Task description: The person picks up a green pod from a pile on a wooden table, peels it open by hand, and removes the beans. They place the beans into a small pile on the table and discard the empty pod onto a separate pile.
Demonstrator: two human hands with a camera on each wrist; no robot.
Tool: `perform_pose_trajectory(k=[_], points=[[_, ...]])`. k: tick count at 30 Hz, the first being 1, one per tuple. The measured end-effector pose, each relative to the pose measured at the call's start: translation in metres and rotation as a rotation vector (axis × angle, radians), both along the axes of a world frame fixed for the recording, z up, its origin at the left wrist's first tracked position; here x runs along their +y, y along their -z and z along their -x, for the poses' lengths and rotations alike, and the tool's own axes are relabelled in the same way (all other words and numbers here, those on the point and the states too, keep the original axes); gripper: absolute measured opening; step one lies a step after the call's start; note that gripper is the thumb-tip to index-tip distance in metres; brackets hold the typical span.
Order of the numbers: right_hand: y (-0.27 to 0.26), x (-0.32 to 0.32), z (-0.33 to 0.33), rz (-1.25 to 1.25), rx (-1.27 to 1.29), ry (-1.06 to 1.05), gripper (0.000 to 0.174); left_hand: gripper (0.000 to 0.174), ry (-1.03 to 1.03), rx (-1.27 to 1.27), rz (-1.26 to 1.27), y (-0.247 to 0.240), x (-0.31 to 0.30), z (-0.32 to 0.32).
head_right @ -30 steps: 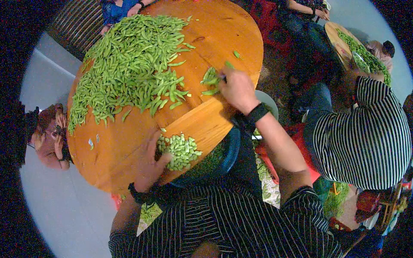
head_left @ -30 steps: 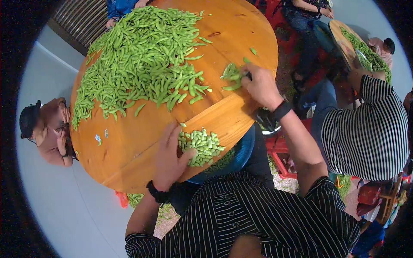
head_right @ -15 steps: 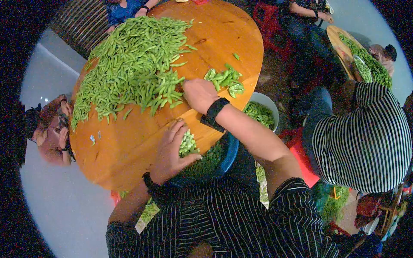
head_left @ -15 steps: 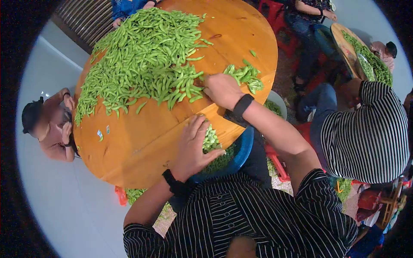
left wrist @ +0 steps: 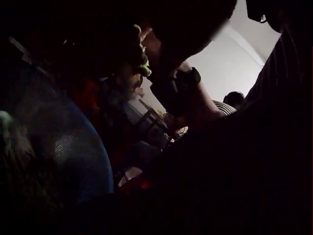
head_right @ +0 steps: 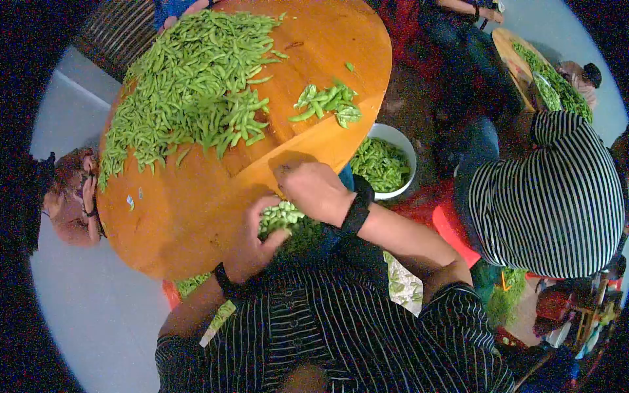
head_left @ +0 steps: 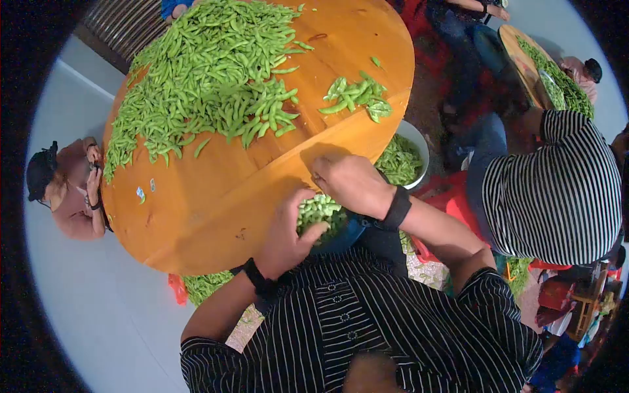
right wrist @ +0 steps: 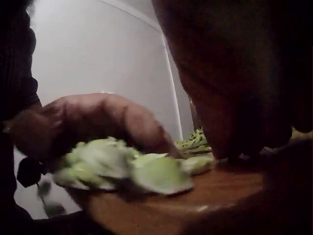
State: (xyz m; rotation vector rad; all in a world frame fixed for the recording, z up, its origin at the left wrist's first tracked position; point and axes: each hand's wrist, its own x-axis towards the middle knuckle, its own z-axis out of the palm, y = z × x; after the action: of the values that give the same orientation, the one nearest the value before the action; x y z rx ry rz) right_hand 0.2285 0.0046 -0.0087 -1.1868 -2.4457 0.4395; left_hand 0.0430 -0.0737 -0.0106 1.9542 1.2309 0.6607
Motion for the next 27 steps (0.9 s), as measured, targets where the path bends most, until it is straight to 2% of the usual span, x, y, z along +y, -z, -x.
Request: perform_pose_trajectory(k=[1,2,6,9,12,14,15,17,19,21,23,25,26,27], points=[[-0.002,-0.008,0.001,0.028,-0.005,0.018,0.014,0.048,-0.034,-0.086,-0.028,0.006,0.000,0.001],[-0.003,-0.016,0.001,-0.061,0.088,-0.004,0.012,0.046,-0.066,-0.171,-0.057,0.010,-0.001,0.003],[-0.010,-0.039,0.001,-0.112,0.218,-0.038,0.018,0.044,-0.072,-0.246,-0.118,0.016,-0.006,0.004],[-0.007,-0.052,-0.003,-0.023,0.119,-0.074,0.016,0.043,-0.046,-0.233,-0.156,0.022,-0.012,0.004],[0.009,-0.064,-0.007,-0.009,0.153,-0.126,0.013,0.041,-0.030,-0.354,-0.116,0.025,-0.016,0.007],[0.017,-0.071,-0.012,-0.032,0.194,-0.175,0.012,0.038,-0.040,-0.466,0.089,0.018,-0.020,0.008],[0.019,-0.071,-0.016,-0.030,0.194,-0.175,0.012,0.038,-0.041,-0.466,0.091,0.019,-0.020,0.008],[0.027,-0.071,-0.026,0.159,0.269,-0.204,0.013,0.035,0.005,-0.664,0.141,0.021,-0.020,0.008],[0.051,-0.066,-0.041,0.193,0.300,-0.176,0.017,0.035,0.005,-0.653,0.182,0.011,-0.019,0.009],[0.080,-0.058,-0.058,0.086,0.063,0.142,0.024,0.034,0.007,-0.641,0.227,0.009,-0.018,0.009],[0.110,-0.038,-0.074,0.129,0.021,0.472,0.033,0.035,-0.007,-0.745,0.281,0.014,-0.015,0.010],[0.126,-0.022,-0.088,0.109,0.026,0.592,0.040,0.035,-0.025,-0.738,0.296,0.012,-0.014,0.010],[0.135,-0.014,-0.092,0.234,0.021,0.633,0.046,0.035,-0.042,-0.730,0.308,0.011,-0.014,0.011],[0.149,-0.009,-0.093,0.236,0.023,0.636,0.046,0.035,-0.040,-0.727,0.310,0.013,-0.014,0.011]])
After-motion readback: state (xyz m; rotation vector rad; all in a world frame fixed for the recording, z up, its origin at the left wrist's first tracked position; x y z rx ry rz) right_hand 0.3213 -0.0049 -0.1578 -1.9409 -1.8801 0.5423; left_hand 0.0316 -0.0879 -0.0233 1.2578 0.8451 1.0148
